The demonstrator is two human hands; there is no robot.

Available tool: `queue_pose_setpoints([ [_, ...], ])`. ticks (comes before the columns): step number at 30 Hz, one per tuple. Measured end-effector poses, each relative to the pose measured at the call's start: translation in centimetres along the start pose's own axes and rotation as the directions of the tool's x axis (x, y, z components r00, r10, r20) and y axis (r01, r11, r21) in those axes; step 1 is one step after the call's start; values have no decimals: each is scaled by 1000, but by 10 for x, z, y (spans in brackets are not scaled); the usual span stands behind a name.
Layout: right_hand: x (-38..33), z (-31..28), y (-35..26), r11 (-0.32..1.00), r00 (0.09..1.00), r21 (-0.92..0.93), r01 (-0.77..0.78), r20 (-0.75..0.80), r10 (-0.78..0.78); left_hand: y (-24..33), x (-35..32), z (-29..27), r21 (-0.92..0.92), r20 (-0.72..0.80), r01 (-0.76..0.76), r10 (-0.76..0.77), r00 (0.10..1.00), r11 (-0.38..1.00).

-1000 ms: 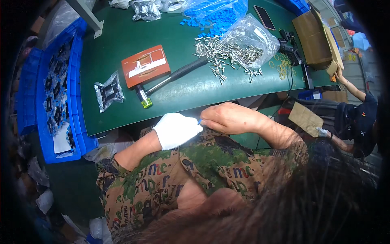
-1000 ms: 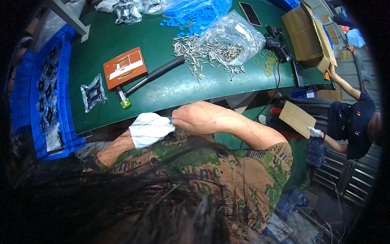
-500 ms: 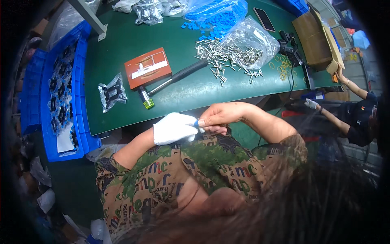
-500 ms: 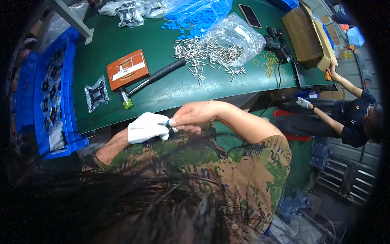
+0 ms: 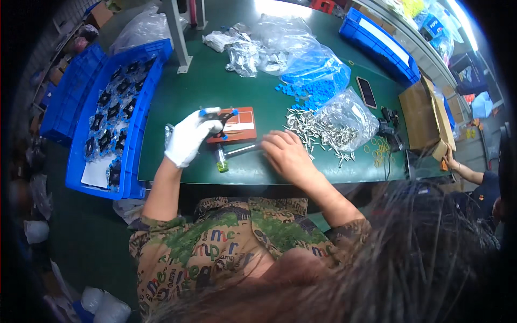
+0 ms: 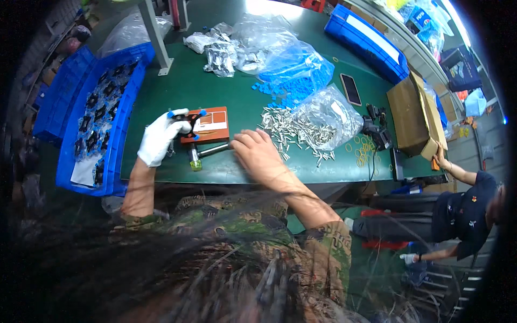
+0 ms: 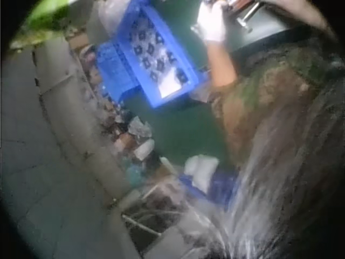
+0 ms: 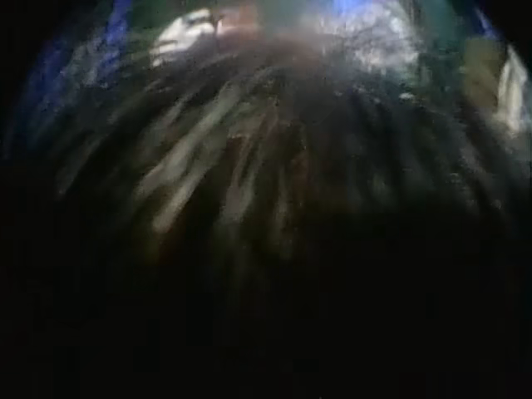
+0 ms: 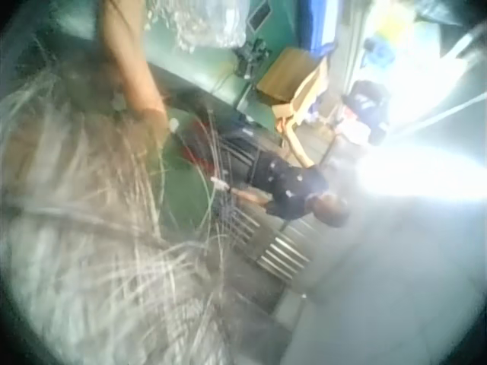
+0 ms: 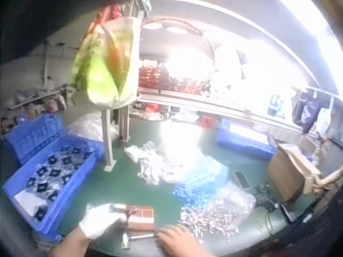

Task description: The person assembles small black plastic components by inserting metal pins and securing them with blue plastic caps. They use a hammer to tap the pins into place and place the finished units into a blue bin.

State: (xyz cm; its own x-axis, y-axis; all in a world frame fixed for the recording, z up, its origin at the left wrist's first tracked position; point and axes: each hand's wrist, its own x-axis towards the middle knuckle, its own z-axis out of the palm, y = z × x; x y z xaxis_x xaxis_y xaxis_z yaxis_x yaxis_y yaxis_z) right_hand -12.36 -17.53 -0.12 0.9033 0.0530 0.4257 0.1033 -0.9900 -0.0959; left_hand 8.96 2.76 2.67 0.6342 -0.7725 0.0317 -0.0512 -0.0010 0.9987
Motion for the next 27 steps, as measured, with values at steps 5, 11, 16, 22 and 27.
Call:
queue_pose_setpoints([
  [5,16,19,-2,999,991,-37,19,133,-14,-12,31,12,97,54,-24,19,998,995],
  [11,4,13,-7,991,977,134,-22,214,-7,-25,48,2,342,70,-120,102,992,932],
  [16,-27,-20,-2,925,970,308,-224,159,182,-15,43,6,351,133,-93,49,990,932],
  [22,-57,-15,15,568,835,640,-518,236,496,-27,41,5,391,184,-174,109,977,904],
  [27,-15,-18,4,385,807,801,-459,195,557,-30,41,12,706,190,-404,394,899,582],
])
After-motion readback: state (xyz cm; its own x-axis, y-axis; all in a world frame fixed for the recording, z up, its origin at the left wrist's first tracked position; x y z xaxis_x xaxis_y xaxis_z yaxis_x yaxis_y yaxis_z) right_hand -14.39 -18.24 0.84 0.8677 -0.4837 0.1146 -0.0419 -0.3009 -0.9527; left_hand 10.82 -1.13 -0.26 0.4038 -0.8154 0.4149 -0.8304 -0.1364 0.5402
